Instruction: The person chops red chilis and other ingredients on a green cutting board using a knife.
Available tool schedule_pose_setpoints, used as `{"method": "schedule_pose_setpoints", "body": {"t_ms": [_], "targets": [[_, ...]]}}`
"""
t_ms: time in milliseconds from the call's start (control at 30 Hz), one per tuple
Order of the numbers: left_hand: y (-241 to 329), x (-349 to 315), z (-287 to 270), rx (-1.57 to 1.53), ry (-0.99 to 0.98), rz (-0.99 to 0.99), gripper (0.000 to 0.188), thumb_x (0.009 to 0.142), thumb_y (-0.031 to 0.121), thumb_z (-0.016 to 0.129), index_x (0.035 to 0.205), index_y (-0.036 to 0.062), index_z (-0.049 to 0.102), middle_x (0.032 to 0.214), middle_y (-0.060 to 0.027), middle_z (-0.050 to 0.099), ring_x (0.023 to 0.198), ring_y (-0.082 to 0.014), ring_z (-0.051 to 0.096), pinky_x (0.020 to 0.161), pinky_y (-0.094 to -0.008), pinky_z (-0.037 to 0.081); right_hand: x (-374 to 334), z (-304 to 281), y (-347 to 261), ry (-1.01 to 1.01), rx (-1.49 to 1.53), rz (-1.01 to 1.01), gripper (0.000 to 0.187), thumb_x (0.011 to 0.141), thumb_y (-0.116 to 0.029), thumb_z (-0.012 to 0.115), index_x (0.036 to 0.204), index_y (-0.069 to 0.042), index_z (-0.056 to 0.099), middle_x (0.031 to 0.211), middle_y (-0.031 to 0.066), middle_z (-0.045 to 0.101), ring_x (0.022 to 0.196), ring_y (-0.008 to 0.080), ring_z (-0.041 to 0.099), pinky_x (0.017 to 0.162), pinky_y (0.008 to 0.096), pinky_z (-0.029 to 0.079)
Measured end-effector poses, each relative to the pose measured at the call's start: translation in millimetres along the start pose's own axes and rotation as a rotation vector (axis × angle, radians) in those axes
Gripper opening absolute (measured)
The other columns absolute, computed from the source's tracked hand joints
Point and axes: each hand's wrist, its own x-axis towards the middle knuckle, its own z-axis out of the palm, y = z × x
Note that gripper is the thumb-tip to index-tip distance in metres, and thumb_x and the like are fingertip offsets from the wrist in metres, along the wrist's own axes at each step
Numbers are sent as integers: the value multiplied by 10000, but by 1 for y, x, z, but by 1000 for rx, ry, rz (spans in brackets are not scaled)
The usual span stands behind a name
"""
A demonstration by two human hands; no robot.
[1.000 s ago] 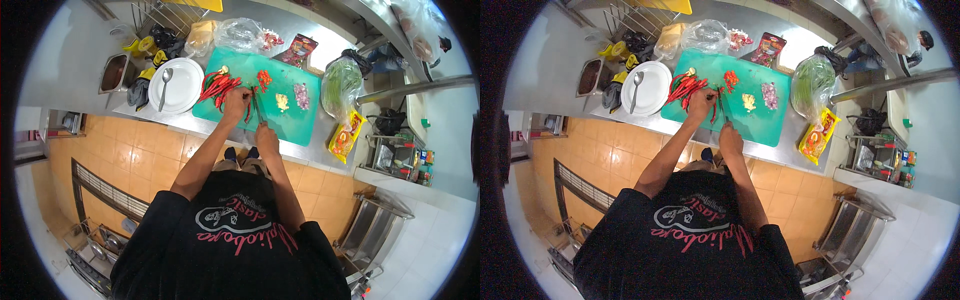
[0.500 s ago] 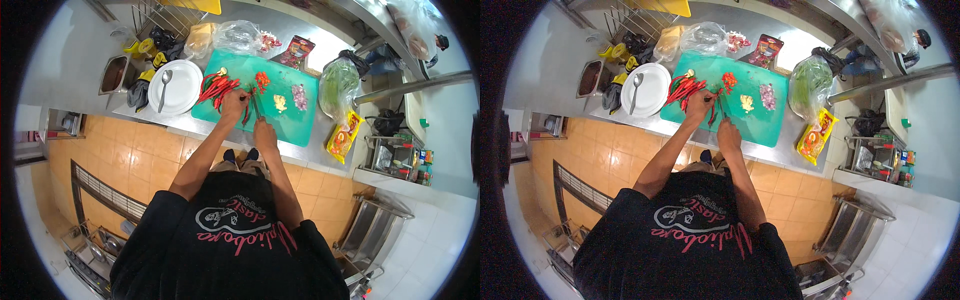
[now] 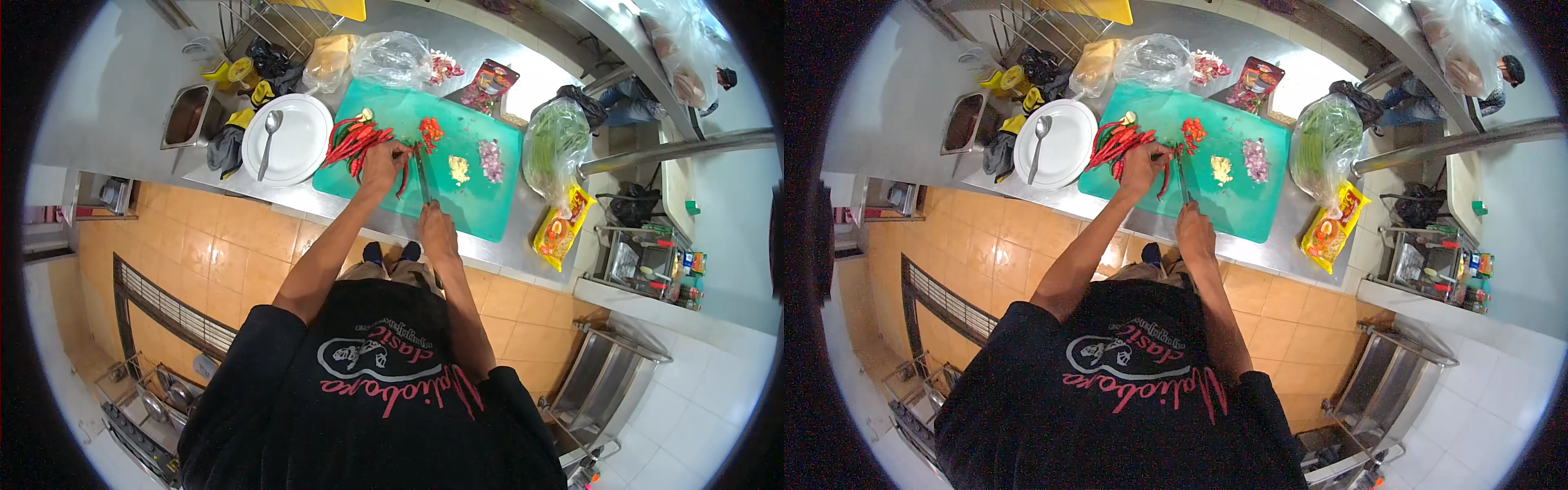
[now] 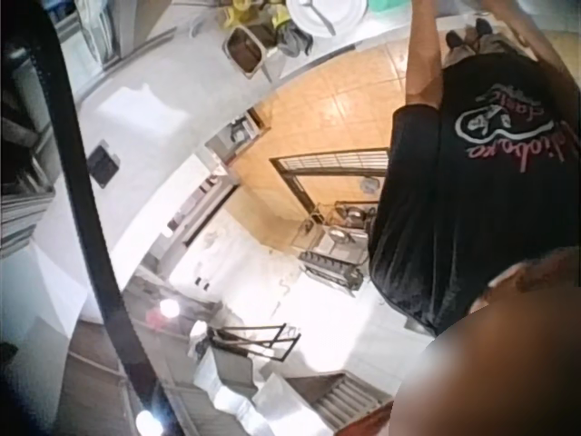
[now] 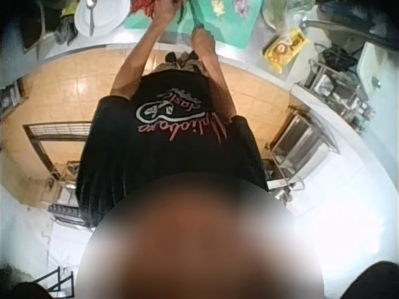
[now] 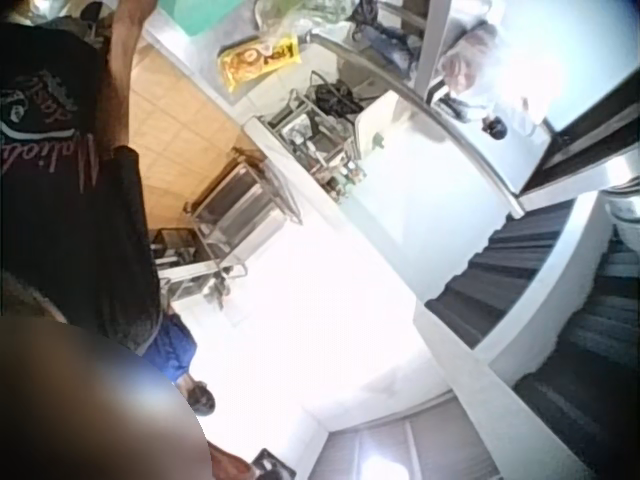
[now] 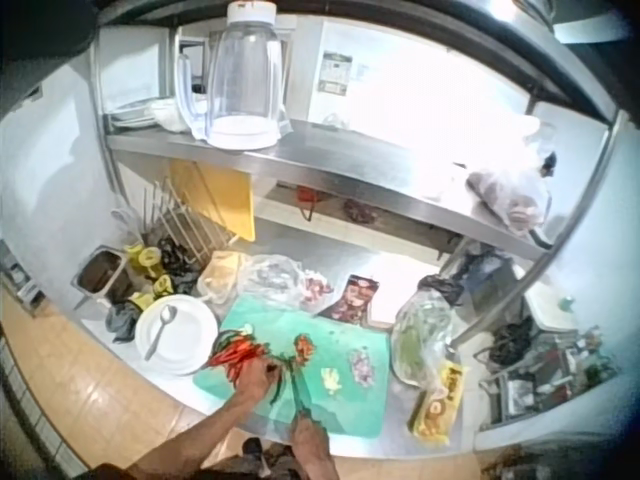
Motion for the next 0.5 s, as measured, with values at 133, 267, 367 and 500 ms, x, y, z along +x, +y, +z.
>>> {"method": "schedule_pose_setpoints", "body": {"t_ms": [133,267,367,500], "targets": [[2,0,-2,-35,-18,6,128,787,58,712,908,20,698,772,-146,686,652,-224,660,604,-326,496,-2,0,0,-6,26,-2,291,987,-214,396,981,44,530,769,306,627,754,479,622,657,552,498],[20,-5,-6,71,-66,-91,145,785,62,712,923,20,701,770,-151,682,645,-229,653,607,-330,496,-2,1,3,-13,27,14,288,989,-221,394,999,35,525,767,300,628,757,478,622,664,546,503],[15,-9,-7,96,-17,-7,161,784,62,708,940,25,704,789,-158,683,650,-239,652,615,-334,499,-4,2,0,-12,20,12,289,990,-228,392,1005,28,524,765,299,628,759,479,621,672,543,505],[17,-9,-8,94,0,15,174,785,55,698,957,36,707,834,-160,691,676,-244,664,630,-338,507,-5,-2,-4,-8,26,19,293,991,-234,387,1001,26,522,769,300,629,763,486,618,675,551,501]]}}
